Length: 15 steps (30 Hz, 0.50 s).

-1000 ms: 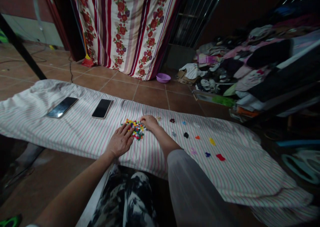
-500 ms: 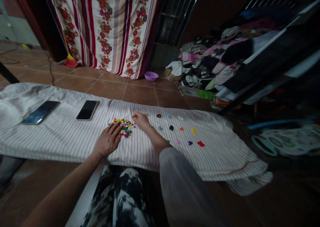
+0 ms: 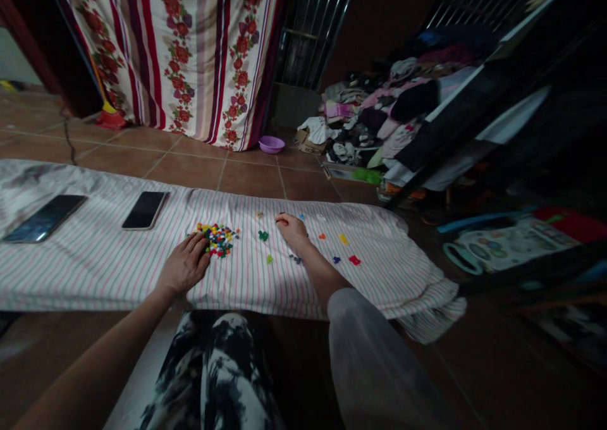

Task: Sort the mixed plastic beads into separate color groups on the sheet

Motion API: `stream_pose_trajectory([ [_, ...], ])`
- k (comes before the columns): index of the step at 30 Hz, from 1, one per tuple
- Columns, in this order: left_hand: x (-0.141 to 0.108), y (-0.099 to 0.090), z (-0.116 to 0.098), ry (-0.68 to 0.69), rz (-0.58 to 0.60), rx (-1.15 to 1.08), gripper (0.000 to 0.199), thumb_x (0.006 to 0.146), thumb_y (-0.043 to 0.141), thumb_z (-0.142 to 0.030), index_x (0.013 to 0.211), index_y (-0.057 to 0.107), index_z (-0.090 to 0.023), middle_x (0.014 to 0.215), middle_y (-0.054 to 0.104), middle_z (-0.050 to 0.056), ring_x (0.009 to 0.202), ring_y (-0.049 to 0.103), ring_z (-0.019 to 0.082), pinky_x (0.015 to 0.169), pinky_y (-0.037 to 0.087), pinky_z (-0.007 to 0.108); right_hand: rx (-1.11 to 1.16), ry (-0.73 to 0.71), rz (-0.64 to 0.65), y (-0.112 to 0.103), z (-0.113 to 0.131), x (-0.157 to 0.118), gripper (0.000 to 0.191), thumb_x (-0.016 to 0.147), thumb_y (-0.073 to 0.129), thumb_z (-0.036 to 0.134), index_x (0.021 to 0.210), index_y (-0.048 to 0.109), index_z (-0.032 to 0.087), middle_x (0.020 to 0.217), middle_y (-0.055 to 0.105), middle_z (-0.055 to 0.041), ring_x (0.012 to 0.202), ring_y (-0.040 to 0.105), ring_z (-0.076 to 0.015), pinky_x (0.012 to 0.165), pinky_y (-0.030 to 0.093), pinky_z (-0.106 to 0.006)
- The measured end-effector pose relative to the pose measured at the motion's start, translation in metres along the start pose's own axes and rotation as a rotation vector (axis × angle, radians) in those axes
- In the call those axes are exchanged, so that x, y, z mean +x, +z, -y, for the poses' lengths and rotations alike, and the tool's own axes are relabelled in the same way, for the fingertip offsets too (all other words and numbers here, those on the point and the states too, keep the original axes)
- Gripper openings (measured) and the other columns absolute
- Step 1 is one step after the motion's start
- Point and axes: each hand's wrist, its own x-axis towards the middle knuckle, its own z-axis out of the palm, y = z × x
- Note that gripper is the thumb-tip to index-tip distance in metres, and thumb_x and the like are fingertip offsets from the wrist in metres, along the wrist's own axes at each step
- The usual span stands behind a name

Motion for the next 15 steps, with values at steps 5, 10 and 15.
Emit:
stream_pose_trajectory([
  [5,0.000,0.000,0.001,0.005,-0.008,-0.005,0.038,0.092,0.038,-0.036,0.117,0.056,-0.014,0.124,0.060,0.015,0.129,0.045,0.028,0.106,0.042,0.050,0.068,0.123,-0.077,-0.027,-0.046,-0.003,0.027,0.074,0.050,0.018,0.088,0.073,0.022,0.088,0.072,-0.0011,0.083,0.065,-0.0162,0.080,0.048,-0.028],
  [10,0.002,-0.003,0.000,0.059,-0.014,-0.003,0.036,0.092,0.038,-0.035,0.114,0.058,-0.015,0.119,0.063,0.014,0.129,0.045,0.028,0.106,0.042,0.049,0.126,0.261,-0.129,-0.041,-0.081,-0.007,0.030,0.070,0.051,0.023,0.088,0.074,0.019,0.083,0.072,-0.0020,0.075,0.064,-0.0164,0.072,0.048,-0.027],
  [15,0.002,-0.004,-0.001,0.056,-0.012,0.001,0.033,0.091,0.037,-0.034,0.110,0.058,-0.017,0.118,0.063,0.013,0.127,0.046,0.027,0.106,0.042,0.050,0.261,0.292,-0.156,-0.041,-0.095,-0.011,0.034,0.067,0.051,0.027,0.090,0.074,0.017,0.077,0.071,-0.0020,0.064,0.061,-0.0142,0.061,0.046,-0.023],
])
